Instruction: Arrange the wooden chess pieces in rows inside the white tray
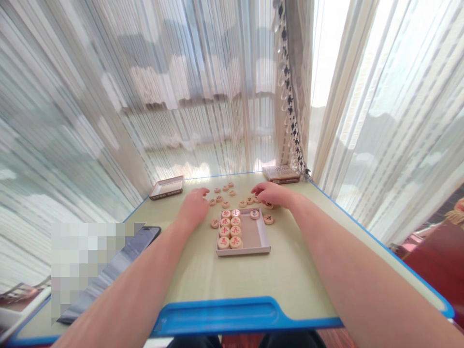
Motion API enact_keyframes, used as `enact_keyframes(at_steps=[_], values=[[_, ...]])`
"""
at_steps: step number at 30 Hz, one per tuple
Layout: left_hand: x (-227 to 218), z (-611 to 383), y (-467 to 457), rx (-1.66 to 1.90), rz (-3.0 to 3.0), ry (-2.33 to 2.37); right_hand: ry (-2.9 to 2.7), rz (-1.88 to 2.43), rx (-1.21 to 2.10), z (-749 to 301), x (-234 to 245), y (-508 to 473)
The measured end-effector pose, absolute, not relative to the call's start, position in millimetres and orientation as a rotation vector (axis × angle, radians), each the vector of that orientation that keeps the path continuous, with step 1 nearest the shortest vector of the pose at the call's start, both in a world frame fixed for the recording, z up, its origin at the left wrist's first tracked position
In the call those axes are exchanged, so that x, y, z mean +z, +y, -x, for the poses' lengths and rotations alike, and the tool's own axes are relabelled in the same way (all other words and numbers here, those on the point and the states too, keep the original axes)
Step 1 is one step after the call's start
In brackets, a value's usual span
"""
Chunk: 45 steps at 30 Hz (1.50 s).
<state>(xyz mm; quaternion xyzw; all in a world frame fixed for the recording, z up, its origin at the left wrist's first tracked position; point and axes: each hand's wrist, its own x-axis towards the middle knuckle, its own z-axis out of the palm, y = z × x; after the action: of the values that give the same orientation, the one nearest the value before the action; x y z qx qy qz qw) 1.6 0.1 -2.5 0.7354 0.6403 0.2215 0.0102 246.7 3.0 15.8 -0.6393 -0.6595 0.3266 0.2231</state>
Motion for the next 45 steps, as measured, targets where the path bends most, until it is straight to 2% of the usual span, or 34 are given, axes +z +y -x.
enact_keyframes(at_steps=[5, 10, 23, 33, 41, 45], values=[[11.4, -9.3, -16.9, 0.316, -2.069, 2.208, -1.863, 1.771, 0.861, -247.1, 11.6, 4.0], [16.3, -10.5, -21.4, 0.185, -2.111, 2.201, -1.844, 1.806, 0.874, -247.0, 10.0, 4.6], [2.6, -7.2, -9.8, 0.572, -2.346, 1.925, -1.835, 1.776, 0.837, -247.2, 8.2, 6.4], [-0.4, 4.3, 2.7, 0.896, -2.181, 1.901, -1.818, 1.796, 0.860, -243.8, 11.4, 2.5], [-8.3, 9.7, 9.5, 0.730, -2.261, 1.881, -1.829, 1.827, 0.834, -240.3, 14.5, 0.7], [-7.5, 7.6, 8.1, 0.780, -2.241, 1.887, -1.833, 1.815, 0.831, -238.5, 15.0, 0.3]])
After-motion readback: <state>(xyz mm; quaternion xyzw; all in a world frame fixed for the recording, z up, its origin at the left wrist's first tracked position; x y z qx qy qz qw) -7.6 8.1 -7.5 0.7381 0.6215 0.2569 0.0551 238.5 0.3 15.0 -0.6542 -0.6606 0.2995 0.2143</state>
